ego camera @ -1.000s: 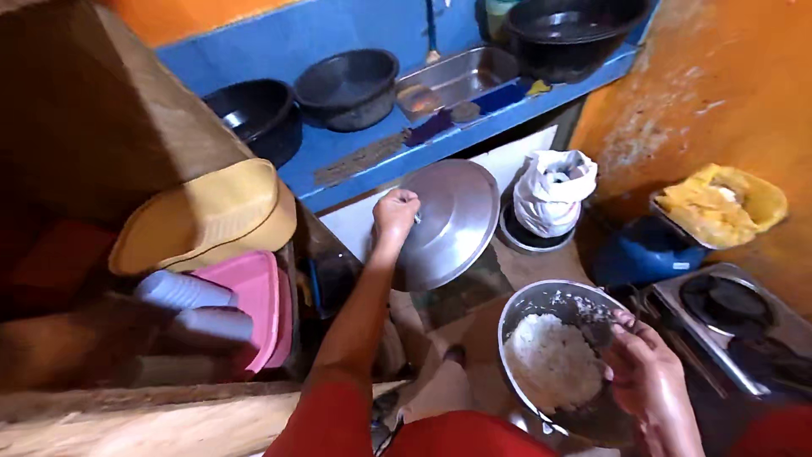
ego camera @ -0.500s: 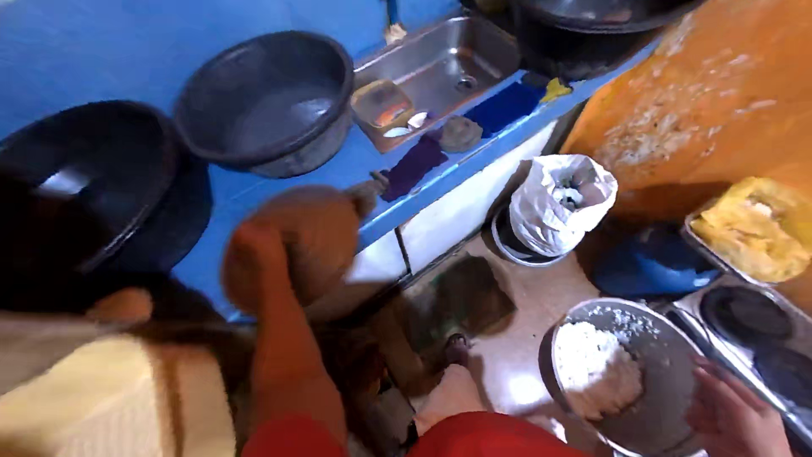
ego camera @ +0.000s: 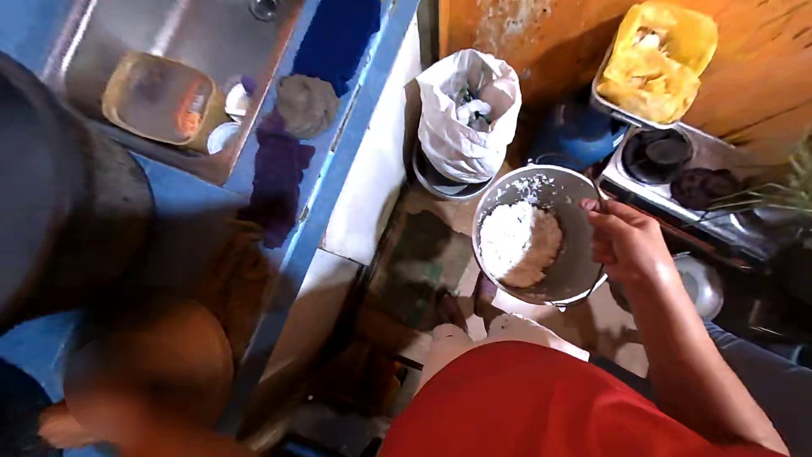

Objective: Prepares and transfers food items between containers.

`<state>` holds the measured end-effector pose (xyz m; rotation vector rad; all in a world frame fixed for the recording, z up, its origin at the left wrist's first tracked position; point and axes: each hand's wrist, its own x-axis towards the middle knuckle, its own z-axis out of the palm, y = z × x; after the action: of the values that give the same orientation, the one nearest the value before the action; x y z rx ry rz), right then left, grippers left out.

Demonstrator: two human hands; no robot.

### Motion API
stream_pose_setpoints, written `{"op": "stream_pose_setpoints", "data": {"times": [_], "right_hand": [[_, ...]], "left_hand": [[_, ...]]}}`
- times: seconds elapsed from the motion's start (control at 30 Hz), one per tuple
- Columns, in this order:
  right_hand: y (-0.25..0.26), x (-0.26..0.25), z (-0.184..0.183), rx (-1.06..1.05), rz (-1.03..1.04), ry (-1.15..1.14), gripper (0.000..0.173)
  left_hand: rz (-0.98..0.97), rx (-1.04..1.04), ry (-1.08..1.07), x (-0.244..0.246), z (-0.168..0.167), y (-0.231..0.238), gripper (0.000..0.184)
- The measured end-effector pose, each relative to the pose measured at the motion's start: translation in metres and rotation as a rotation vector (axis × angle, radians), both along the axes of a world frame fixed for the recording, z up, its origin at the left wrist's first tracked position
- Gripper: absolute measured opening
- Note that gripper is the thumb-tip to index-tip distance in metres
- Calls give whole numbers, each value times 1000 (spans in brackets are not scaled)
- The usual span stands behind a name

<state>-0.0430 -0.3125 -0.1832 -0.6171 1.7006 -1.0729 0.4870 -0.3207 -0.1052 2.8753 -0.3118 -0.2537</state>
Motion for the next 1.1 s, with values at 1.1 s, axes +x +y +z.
{"op": "stream_pose_setpoints", "data": {"times": [1.1], "right_hand": [[-95,-108,-100,29,517,125,42]], "left_hand": [[-1301,-285,747,-416,-110,-73,37]]}}
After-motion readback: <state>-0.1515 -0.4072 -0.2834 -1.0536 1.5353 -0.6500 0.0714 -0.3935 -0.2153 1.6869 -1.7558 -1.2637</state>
